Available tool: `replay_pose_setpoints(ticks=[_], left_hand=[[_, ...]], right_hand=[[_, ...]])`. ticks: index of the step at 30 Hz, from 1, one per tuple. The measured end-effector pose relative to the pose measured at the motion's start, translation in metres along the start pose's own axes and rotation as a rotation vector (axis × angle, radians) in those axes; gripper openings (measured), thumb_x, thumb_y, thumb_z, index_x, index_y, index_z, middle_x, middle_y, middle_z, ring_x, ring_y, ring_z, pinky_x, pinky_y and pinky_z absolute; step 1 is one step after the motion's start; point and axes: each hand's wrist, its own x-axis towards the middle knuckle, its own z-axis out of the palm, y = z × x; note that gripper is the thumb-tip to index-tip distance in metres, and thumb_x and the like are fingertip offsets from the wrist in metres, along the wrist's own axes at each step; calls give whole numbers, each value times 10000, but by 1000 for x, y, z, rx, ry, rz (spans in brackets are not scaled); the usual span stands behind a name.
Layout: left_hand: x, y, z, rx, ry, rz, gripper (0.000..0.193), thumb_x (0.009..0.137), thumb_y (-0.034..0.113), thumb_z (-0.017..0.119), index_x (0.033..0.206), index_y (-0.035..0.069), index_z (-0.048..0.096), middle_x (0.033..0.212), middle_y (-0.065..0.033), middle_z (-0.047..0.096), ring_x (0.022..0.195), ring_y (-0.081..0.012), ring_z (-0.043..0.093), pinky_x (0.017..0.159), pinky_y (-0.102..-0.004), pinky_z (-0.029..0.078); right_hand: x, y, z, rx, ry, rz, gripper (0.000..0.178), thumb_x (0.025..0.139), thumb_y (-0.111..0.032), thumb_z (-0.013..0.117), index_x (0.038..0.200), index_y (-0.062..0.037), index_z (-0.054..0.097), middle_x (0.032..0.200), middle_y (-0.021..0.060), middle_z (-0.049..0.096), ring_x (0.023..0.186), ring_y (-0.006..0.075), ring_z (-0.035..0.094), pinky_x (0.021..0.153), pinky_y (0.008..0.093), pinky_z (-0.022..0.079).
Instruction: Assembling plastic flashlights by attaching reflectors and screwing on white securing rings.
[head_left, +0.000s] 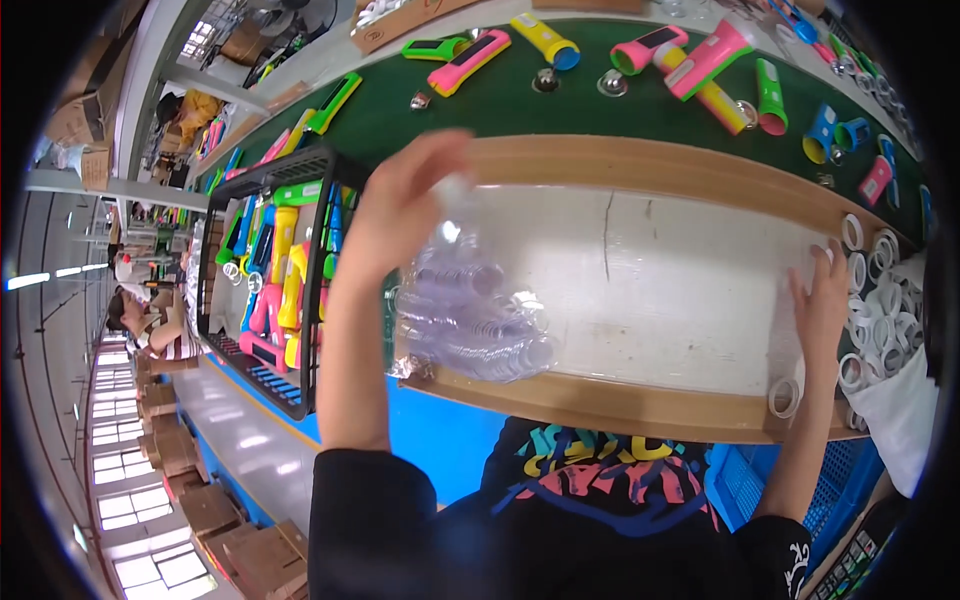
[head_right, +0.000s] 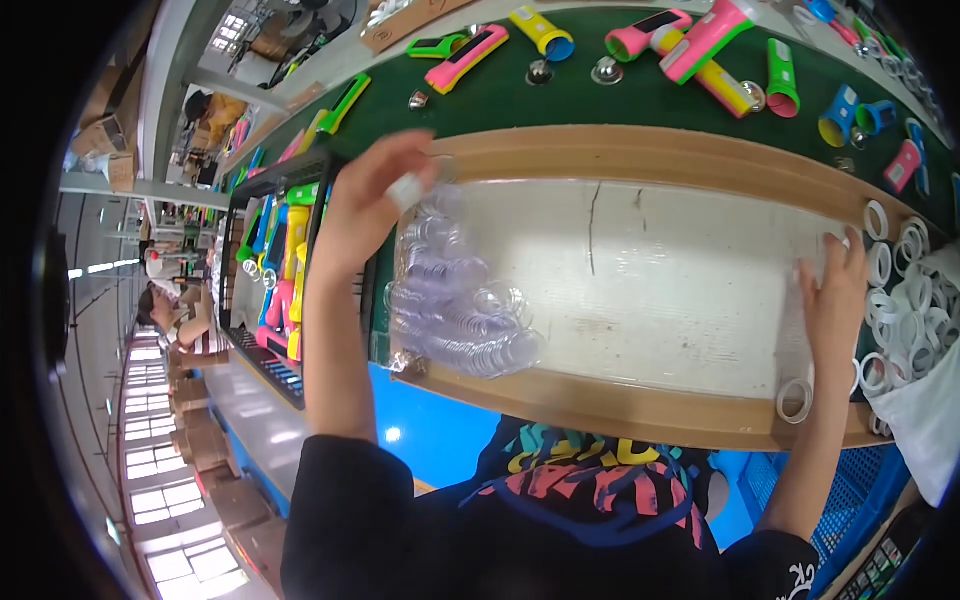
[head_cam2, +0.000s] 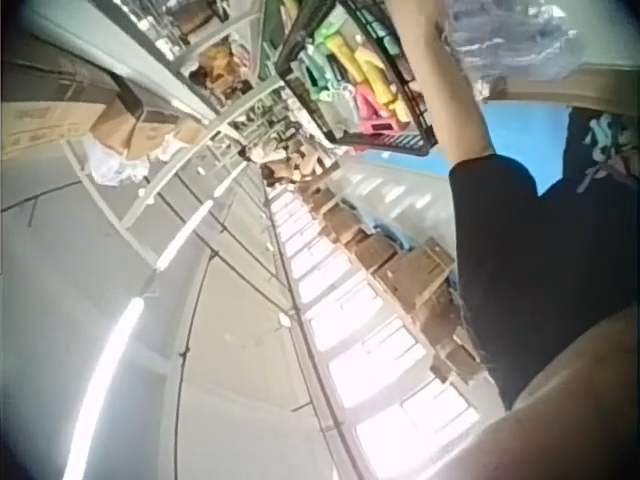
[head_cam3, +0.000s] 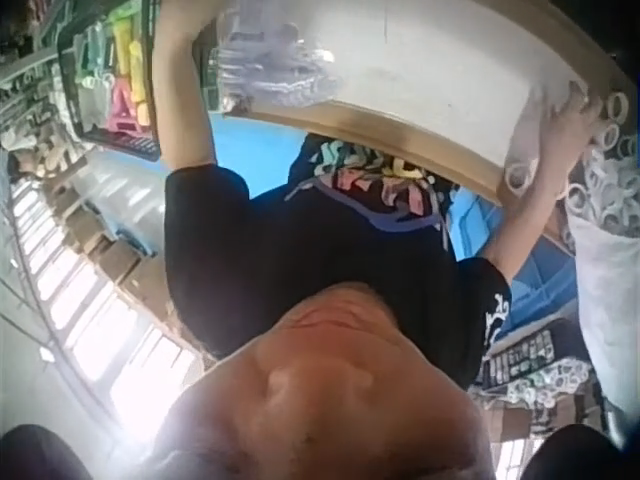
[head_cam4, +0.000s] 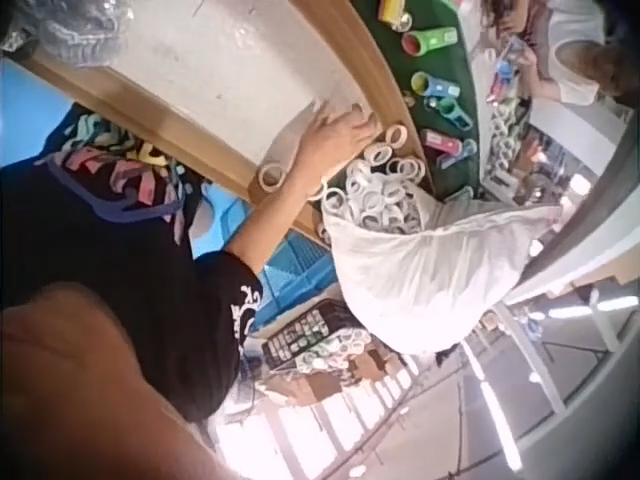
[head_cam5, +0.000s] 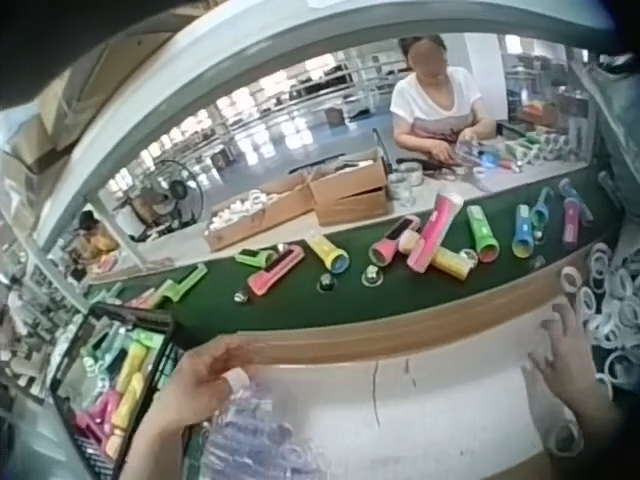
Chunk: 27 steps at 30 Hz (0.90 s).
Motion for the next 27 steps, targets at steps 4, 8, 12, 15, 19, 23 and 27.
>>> replay_pose_setpoints(ticks=[4,8,12,15,19,23,27], left_hand=[[-101,-40,-33,462,83,-458,568,763,135,656,1266,-23,442,1148,-201,577,1065,-271,575,861,-338,467],[-136,-77,-21,565,121,-309,733,755,272,706,1329,-31,367,1272,-266,476,1182,-366,470,990,-393,373],[-157,-74,2,567,87,-256,780,723,291,746,1332,-12,365,1262,-270,460,1201,-406,413,1012,-419,346],[-165,-60,7,526,30,-407,831,709,211,769,1373,-2,318,1286,-208,444,1164,-315,467,960,-381,398],[-170,-67,3,372,68,-419,886,665,200,805,1386,38,316,1289,-172,399,1141,-296,472,925,-382,423],[-161,-59,4,316,-41,-369,920,610,225,830,1384,135,342,1332,-197,333,1174,-381,441,953,-411,417],[-153,-58,2,395,-250,-261,943,570,222,853,1376,179,365,1350,-210,291,1204,-405,403,999,-423,383]], right_hand=[[-2,-137,-26,631,-414,-476,635,676,-109,733,1241,-36,453,1264,194,459,1158,372,461,964,422,410],[-21,-219,-20,691,-692,-734,820,702,-307,752,1361,-87,316,1333,255,322,1159,423,430,903,442,456],[-32,-263,-16,627,-825,-690,863,700,-326,756,1385,-112,276,1323,284,305,1117,439,466,838,450,490],[-40,-280,-17,626,-852,-627,880,689,-335,761,1388,-126,270,1304,317,304,1052,460,505,803,456,502],[-47,-294,-14,620,-723,-644,884,688,-317,764,1393,-124,266,1261,322,326,927,433,556,725,432,522],[-48,-298,-10,626,-610,-654,899,681,-303,770,1398,-116,261,1246,321,344,872,407,585,645,397,548],[-53,-312,-9,576,-612,-651,930,663,-312,782,1392,-75,255,1260,333,339,898,420,583,671,394,549]])
